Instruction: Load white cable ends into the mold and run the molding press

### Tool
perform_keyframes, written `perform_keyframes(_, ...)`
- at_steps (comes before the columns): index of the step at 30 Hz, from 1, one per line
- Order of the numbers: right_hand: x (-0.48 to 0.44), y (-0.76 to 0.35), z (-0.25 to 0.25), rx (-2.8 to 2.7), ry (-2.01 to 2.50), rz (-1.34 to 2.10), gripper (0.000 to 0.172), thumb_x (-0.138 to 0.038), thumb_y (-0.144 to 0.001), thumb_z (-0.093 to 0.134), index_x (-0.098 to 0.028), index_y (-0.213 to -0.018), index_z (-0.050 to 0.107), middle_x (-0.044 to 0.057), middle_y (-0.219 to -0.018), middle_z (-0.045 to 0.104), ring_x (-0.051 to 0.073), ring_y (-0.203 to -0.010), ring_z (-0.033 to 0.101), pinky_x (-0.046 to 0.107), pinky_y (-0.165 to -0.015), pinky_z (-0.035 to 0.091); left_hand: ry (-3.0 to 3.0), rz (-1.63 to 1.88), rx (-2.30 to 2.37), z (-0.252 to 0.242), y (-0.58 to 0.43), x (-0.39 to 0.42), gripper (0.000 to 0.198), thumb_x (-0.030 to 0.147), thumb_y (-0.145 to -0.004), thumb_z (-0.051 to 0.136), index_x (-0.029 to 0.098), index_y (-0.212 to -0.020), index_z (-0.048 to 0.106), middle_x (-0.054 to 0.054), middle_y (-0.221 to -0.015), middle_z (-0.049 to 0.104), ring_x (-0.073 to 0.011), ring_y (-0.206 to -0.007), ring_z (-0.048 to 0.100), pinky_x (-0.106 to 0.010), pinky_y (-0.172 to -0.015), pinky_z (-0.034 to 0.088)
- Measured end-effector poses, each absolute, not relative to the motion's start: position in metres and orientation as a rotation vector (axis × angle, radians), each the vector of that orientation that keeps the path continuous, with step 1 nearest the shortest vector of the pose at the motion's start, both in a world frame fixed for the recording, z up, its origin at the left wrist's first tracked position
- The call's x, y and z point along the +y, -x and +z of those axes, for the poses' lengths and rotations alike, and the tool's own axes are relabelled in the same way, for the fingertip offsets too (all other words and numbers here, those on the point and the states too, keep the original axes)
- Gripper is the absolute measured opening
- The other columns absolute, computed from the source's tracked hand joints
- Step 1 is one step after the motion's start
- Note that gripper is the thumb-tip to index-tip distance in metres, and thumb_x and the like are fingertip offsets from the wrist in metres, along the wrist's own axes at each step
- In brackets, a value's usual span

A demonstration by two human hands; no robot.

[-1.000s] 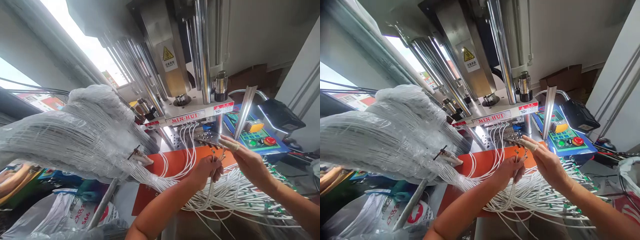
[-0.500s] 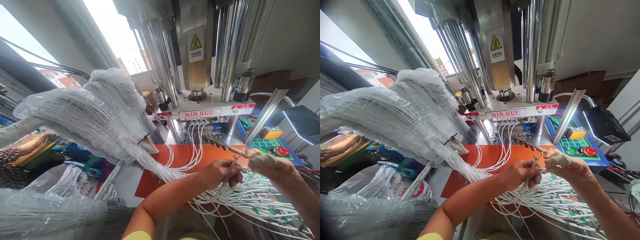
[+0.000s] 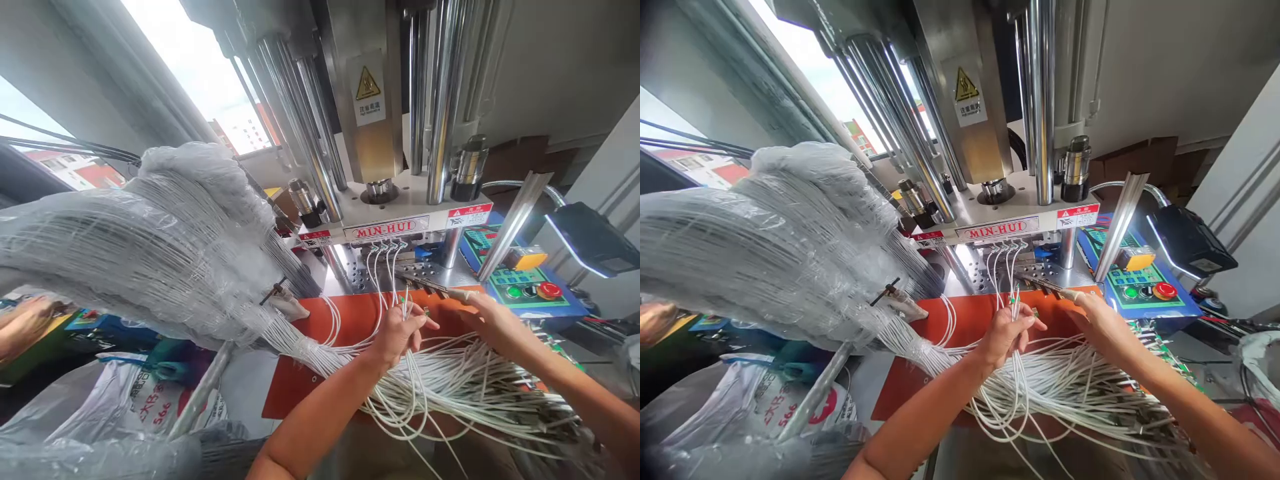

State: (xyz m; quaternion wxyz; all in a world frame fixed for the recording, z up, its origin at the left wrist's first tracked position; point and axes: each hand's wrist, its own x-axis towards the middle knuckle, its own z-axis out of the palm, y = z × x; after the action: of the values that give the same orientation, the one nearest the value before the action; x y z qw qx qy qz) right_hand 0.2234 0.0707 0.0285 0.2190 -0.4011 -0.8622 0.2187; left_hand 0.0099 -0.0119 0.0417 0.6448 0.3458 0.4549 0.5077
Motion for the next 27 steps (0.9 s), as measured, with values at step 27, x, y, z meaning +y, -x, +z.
perform_keyframes(27,0.089,-0.21,0.04,-2.637,1.165,0.374,0.038,-0.028,-0.092,0.042,-0.02,-0.129,0.05,0.016,-0.125,0.056,0.031,-0.113,0.053,0.042,-0.091,0.045,-1.236,1.251,1.409,0.016,0.013,0.029,0.016,0.029,-0.079,0.061,0.016,-0.086,0.059,-0.003,-0.084,0.072,-0.0026,-0.038,0.045,-0.017,-0.039,0.035)
